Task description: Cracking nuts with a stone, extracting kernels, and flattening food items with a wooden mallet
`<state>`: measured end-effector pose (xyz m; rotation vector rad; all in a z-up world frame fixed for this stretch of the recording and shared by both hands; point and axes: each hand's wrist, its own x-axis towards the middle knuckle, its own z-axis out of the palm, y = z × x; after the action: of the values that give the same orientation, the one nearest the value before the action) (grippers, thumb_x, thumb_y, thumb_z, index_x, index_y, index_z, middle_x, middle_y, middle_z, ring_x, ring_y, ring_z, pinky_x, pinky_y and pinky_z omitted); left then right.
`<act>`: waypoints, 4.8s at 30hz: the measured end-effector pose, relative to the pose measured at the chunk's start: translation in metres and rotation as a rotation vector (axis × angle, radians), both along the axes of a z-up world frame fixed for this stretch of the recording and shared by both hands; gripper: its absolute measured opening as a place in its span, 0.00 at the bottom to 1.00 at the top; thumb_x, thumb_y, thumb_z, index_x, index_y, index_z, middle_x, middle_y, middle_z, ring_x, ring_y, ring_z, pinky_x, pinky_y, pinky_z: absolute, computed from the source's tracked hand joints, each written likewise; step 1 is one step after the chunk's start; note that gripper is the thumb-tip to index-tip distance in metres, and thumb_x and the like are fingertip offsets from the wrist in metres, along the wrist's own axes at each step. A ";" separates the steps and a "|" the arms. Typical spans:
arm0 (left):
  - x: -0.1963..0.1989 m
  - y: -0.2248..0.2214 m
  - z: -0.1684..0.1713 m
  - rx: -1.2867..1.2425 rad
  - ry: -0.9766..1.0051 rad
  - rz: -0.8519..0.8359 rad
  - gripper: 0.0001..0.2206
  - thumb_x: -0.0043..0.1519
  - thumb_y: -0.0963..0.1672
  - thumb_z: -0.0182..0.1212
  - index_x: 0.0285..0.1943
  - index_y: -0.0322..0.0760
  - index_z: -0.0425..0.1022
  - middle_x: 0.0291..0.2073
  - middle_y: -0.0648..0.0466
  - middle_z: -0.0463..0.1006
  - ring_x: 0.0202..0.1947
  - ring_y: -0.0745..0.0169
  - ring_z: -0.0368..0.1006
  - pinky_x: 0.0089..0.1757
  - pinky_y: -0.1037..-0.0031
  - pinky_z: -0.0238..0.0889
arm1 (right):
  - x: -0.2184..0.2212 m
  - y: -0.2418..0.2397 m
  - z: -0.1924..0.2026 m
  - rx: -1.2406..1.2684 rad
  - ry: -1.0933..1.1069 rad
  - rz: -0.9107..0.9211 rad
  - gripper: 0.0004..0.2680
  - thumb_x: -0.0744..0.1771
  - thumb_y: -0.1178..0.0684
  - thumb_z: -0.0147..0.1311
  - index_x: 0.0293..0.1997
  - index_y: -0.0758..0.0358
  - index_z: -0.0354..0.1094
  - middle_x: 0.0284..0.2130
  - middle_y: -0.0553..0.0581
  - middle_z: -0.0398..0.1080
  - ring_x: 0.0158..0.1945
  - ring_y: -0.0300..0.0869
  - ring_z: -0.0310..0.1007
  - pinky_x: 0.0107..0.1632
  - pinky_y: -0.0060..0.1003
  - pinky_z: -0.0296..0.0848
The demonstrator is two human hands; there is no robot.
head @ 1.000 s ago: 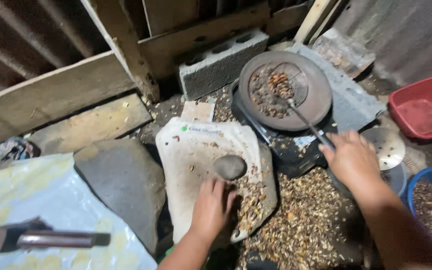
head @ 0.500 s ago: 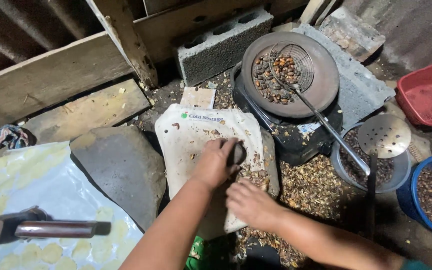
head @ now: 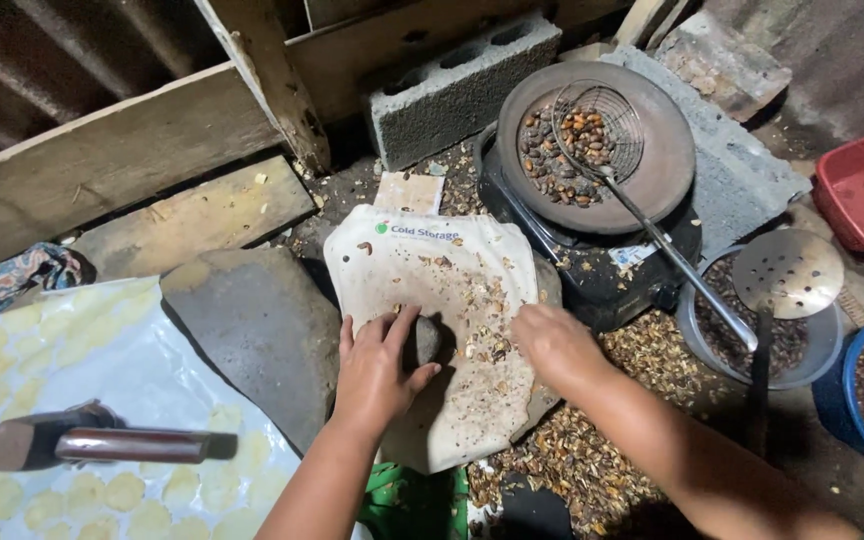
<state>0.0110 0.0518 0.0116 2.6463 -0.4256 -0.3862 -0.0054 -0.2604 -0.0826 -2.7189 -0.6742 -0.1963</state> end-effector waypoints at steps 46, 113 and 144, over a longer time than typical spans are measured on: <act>-0.039 -0.060 -0.084 -0.289 -0.406 -0.233 0.14 0.69 0.49 0.50 0.58 0.49 0.78 0.51 0.60 0.82 0.65 0.59 0.67 0.62 0.31 0.33 | 0.287 -0.090 0.059 -0.207 0.451 -0.842 0.20 0.69 0.45 0.49 0.66 0.63 0.58 0.55 0.67 0.71 0.58 0.60 0.71 0.57 0.56 0.70; 0.018 -0.041 -0.092 -0.293 -0.309 0.297 0.07 0.59 0.53 0.67 0.42 0.60 0.78 0.44 0.62 0.72 0.54 0.56 0.67 0.58 0.58 0.57 | 0.023 0.092 0.093 -0.038 0.684 -0.476 0.18 0.68 0.37 0.48 0.64 0.41 0.56 0.50 0.69 0.74 0.53 0.64 0.76 0.55 0.59 0.75; 0.005 -0.036 -0.083 -0.304 -0.269 0.337 0.08 0.66 0.50 0.59 0.48 0.50 0.77 0.48 0.53 0.74 0.57 0.50 0.67 0.58 0.60 0.60 | 0.035 0.100 0.080 -0.156 0.455 -0.271 0.20 0.69 0.41 0.46 0.67 0.55 0.55 0.47 0.74 0.72 0.48 0.66 0.76 0.50 0.60 0.76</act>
<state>0.0158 0.0162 -0.0717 2.4126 -0.1004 0.1330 0.0294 -0.1603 -0.0028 -2.8430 -0.1982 0.4193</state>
